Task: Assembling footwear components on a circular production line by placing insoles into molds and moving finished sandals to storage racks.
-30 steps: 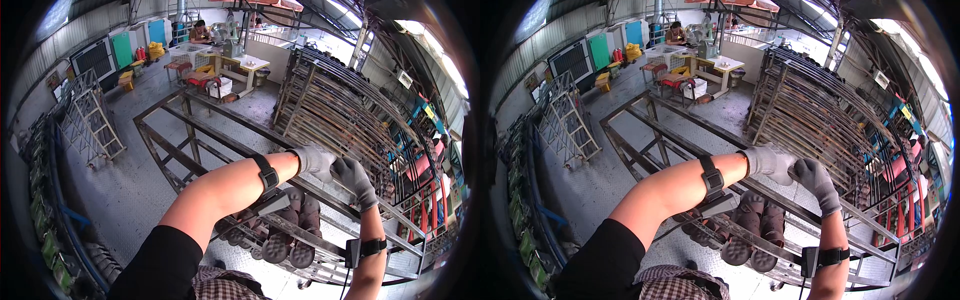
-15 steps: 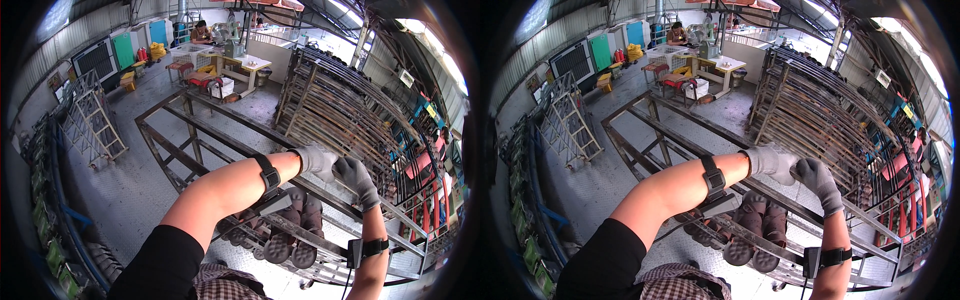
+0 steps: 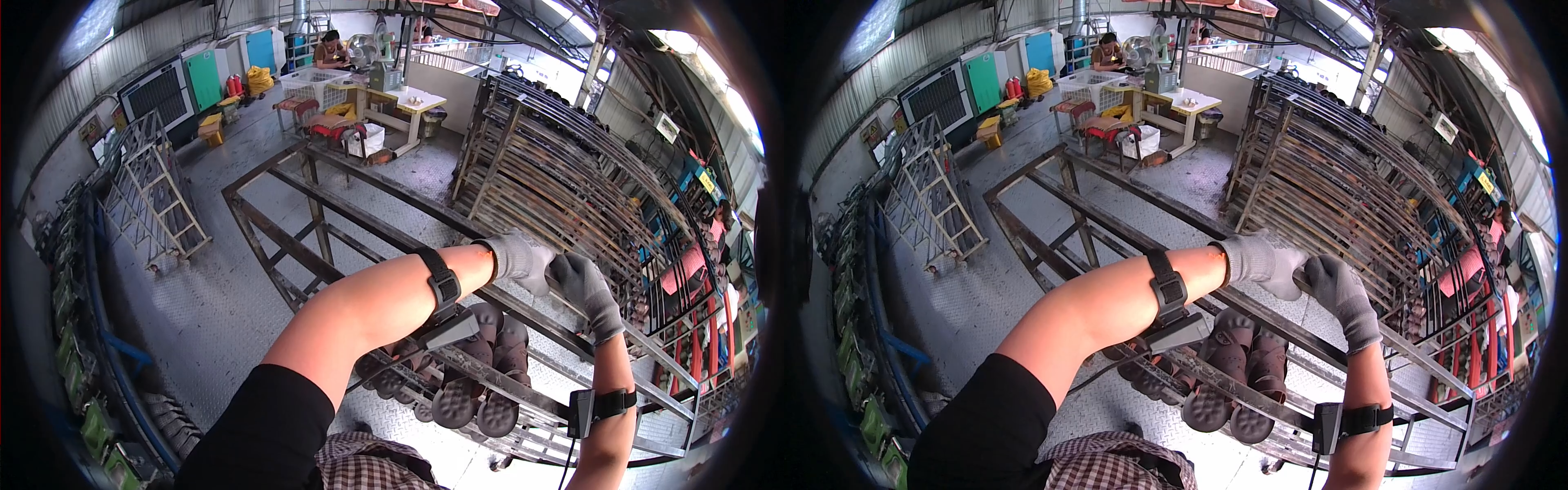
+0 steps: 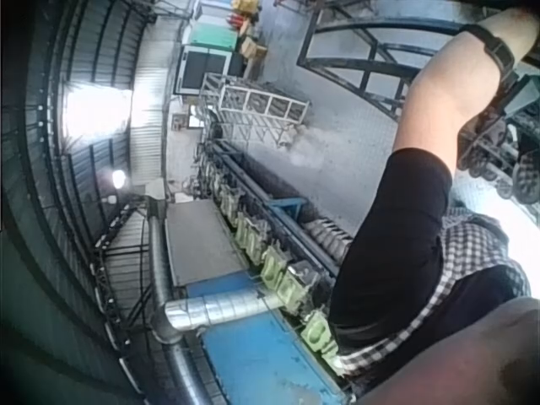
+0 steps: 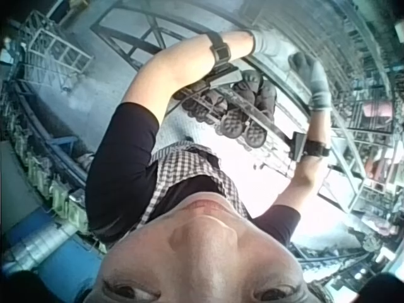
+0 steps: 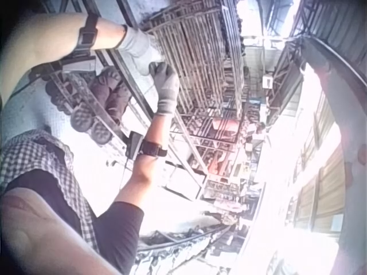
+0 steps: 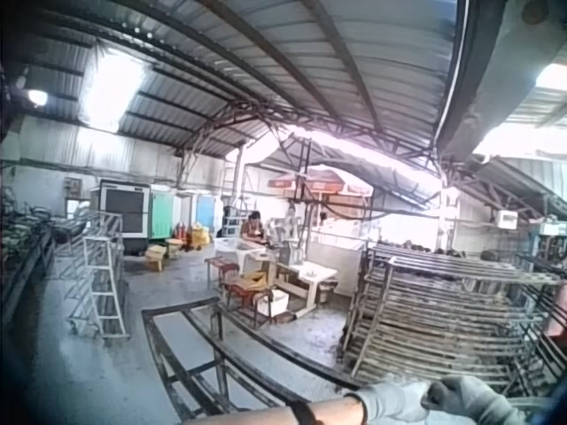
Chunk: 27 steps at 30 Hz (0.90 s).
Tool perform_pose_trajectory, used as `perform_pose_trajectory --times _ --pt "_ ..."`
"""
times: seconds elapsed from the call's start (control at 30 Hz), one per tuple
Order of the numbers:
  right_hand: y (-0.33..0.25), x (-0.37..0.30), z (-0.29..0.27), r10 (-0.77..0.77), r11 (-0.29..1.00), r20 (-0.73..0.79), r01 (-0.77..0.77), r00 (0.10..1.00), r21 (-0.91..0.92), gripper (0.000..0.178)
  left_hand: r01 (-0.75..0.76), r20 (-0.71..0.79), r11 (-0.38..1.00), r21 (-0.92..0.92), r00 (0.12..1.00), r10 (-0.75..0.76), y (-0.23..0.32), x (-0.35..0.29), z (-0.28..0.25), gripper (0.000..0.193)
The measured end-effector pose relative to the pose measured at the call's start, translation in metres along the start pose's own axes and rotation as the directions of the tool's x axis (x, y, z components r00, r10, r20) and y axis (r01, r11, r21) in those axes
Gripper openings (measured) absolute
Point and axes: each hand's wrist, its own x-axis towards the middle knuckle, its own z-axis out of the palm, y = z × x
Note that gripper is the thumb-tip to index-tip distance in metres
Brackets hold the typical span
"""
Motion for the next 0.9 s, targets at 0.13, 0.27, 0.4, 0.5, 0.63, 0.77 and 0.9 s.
perform_pose_trajectory --times 0.13,0.27,0.4,0.5,0.63,0.77,0.9 --pt "0.012 0.001 0.001 -0.090 0.992 0.015 0.091 0.996 -0.085 0.035 -0.022 -0.074 0.999 0.030 0.997 0.024 0.002 0.000 0.002 0.063" --pt "0.006 -0.001 -0.001 -0.048 0.998 0.032 0.050 0.998 -0.049 0.039 -0.022 -0.128 1.000 0.009 0.992 0.023 0.003 -0.004 0.001 0.058" --pt "0.008 0.002 0.001 -0.067 0.995 0.042 0.070 0.997 -0.069 0.041 -0.004 -0.127 1.000 0.008 0.992 0.005 0.002 -0.006 -0.002 0.059" --pt "0.016 0.002 0.001 -0.098 0.989 0.015 0.099 0.995 -0.107 0.042 -0.014 -0.015 1.000 0.025 1.000 0.015 0.005 -0.004 -0.005 0.073" --pt "0.002 0.001 -0.001 0.001 0.998 0.027 0.000 1.000 -0.063 0.039 0.038 -0.006 0.998 0.050 0.999 -0.038 -0.001 0.007 0.004 0.074" --pt "0.012 0.000 -0.004 -0.123 0.971 0.063 0.133 0.990 -0.199 0.033 -0.039 -0.020 0.999 0.037 0.999 0.040 0.008 -0.001 -0.004 0.072" --pt "-0.004 -0.001 -0.002 -0.003 0.995 0.023 0.006 1.000 -0.100 0.029 0.008 -0.046 1.000 0.011 0.999 -0.007 0.003 -0.009 -0.006 0.074"
